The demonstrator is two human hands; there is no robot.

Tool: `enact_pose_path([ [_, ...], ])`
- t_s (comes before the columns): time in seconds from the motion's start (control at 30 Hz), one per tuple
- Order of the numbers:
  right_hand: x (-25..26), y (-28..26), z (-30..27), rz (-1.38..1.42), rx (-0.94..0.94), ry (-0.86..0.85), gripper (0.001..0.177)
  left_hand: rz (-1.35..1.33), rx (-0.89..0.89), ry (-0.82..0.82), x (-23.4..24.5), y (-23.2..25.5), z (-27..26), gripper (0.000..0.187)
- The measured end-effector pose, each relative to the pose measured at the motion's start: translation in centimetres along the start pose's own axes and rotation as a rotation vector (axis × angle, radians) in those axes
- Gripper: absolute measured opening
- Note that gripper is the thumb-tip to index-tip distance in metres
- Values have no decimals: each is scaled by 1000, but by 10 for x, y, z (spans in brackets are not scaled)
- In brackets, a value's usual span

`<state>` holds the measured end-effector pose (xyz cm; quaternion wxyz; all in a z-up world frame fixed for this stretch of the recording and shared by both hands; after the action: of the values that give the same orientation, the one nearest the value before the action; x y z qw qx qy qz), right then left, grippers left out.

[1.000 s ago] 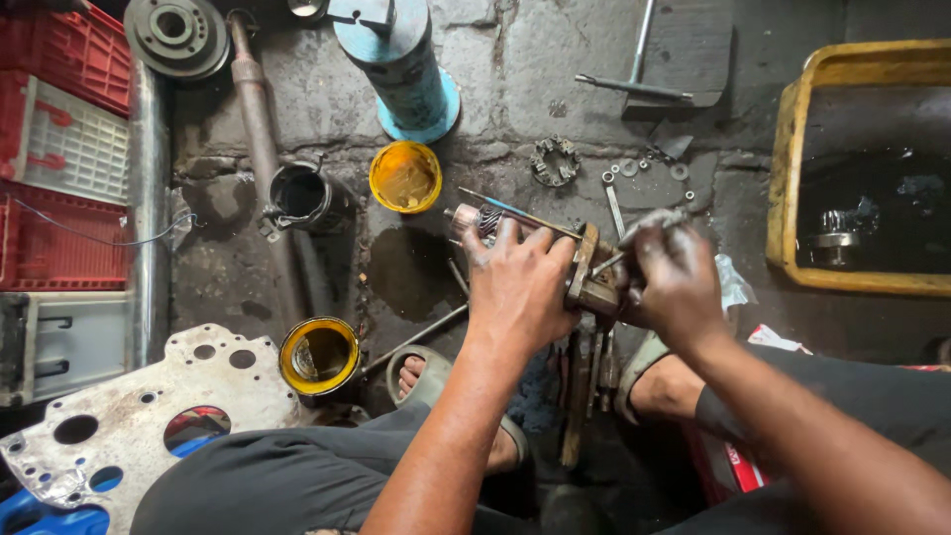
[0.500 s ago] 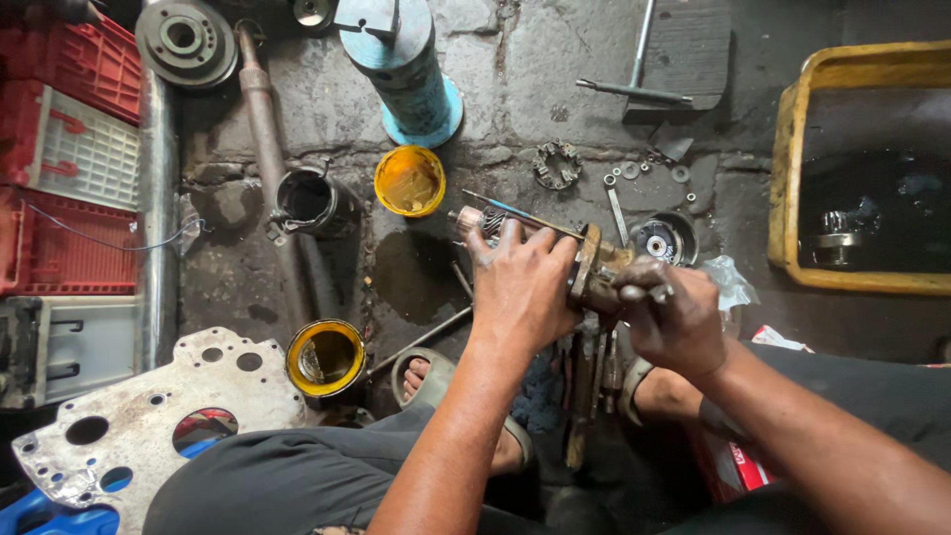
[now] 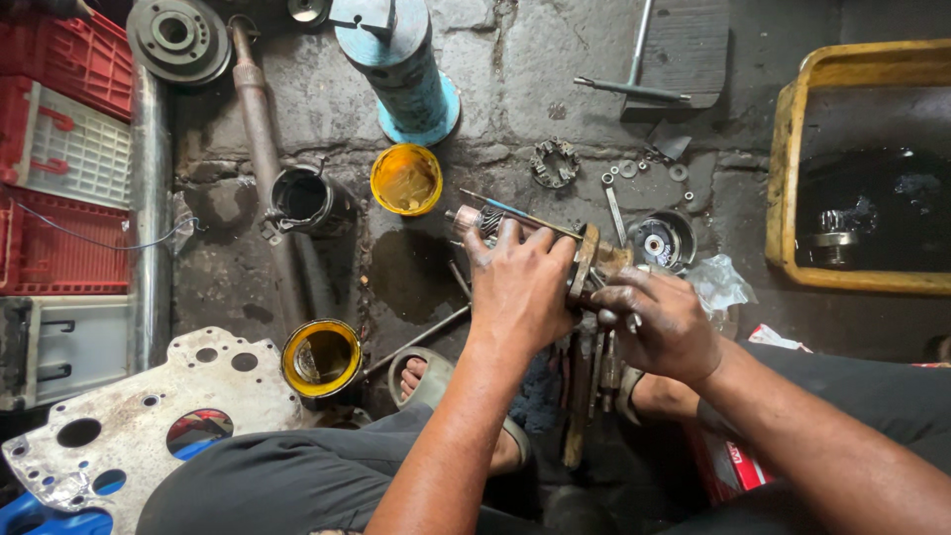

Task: The person disassembles and reassembles a mechanical part, likely a starter motor, using a hammer and other tools. They remove and replace components, clean parts, and use a hammer to adjust the assembly.

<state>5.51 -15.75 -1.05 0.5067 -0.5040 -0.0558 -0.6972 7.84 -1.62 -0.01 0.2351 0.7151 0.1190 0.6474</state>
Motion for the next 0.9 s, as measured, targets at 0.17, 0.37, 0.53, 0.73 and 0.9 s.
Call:
enact_pose_path([
  [0.17, 1, -8, 3, -72, 142, -39, 31, 7, -12, 16, 2, 1, 0, 52],
  [0.37, -39, 77, -9, 684, -899, 91, 14, -5, -22, 36, 3, 2, 1, 56],
  [0.53, -77, 121, -35, 1086, -1504, -55, 23, -49, -26, 45, 6, 4, -1, 58],
  [0.73, -36, 89, -25, 669, -1084, 31, 23, -23, -33, 55, 3, 2, -2, 59],
  [0.9, 6, 4, 9, 110, -165, 87, 9, -7, -32, 50, 3, 1, 0, 57],
])
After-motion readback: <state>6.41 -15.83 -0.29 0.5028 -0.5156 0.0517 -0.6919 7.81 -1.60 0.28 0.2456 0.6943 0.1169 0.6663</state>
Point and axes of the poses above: each hand's wrist, its own z-axis towards the middle knuckle, its own x-axis out of the back of the hand, y = z × x, the point moved 8 cm from there along z, towards the middle knuckle, and after that the axes turned 13 degrees about -z, right-handed, at the moved point
